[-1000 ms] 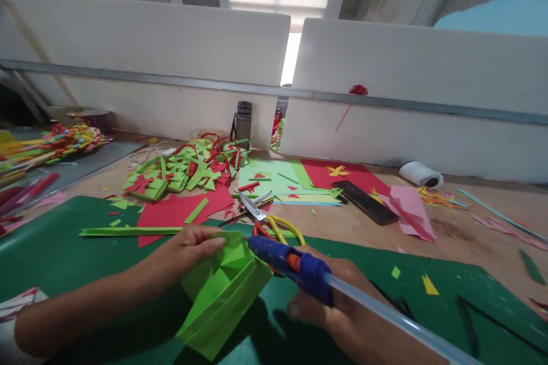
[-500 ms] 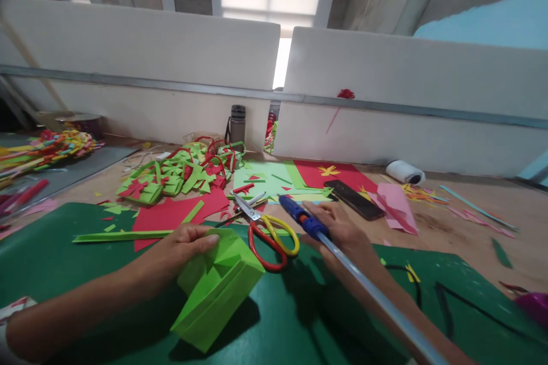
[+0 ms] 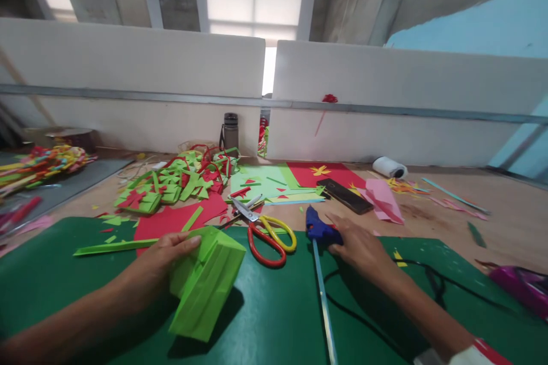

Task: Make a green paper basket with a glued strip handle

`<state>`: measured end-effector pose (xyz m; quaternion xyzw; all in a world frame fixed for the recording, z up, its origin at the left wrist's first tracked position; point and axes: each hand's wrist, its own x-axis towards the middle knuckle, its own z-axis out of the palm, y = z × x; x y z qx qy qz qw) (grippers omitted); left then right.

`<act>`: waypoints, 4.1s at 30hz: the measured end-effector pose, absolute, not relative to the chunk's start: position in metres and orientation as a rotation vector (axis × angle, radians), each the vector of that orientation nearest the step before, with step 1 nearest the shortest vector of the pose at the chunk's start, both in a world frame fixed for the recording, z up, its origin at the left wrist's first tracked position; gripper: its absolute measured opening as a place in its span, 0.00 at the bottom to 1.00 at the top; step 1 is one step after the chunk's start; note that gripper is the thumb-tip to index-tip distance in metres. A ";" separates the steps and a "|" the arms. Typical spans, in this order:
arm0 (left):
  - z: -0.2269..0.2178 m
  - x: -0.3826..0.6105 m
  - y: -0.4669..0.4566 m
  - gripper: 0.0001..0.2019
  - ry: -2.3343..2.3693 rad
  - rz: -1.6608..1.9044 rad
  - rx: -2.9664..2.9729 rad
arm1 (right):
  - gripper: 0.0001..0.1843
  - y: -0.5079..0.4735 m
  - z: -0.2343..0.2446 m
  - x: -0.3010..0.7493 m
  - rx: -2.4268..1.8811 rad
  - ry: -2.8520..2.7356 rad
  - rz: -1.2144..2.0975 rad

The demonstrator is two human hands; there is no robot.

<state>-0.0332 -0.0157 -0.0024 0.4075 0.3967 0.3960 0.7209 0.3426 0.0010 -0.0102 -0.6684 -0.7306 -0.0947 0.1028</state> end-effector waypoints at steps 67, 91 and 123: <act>0.006 0.008 -0.025 0.09 0.936 0.940 0.973 | 0.08 -0.007 0.041 0.194 -0.910 -1.170 1.356; 0.029 0.006 0.001 0.10 0.894 0.587 1.366 | 0.05 -0.021 0.034 0.204 -1.246 -1.583 1.268; 0.015 0.013 0.000 0.13 0.983 0.596 1.220 | 0.09 -0.011 0.046 0.191 -1.318 -1.546 1.219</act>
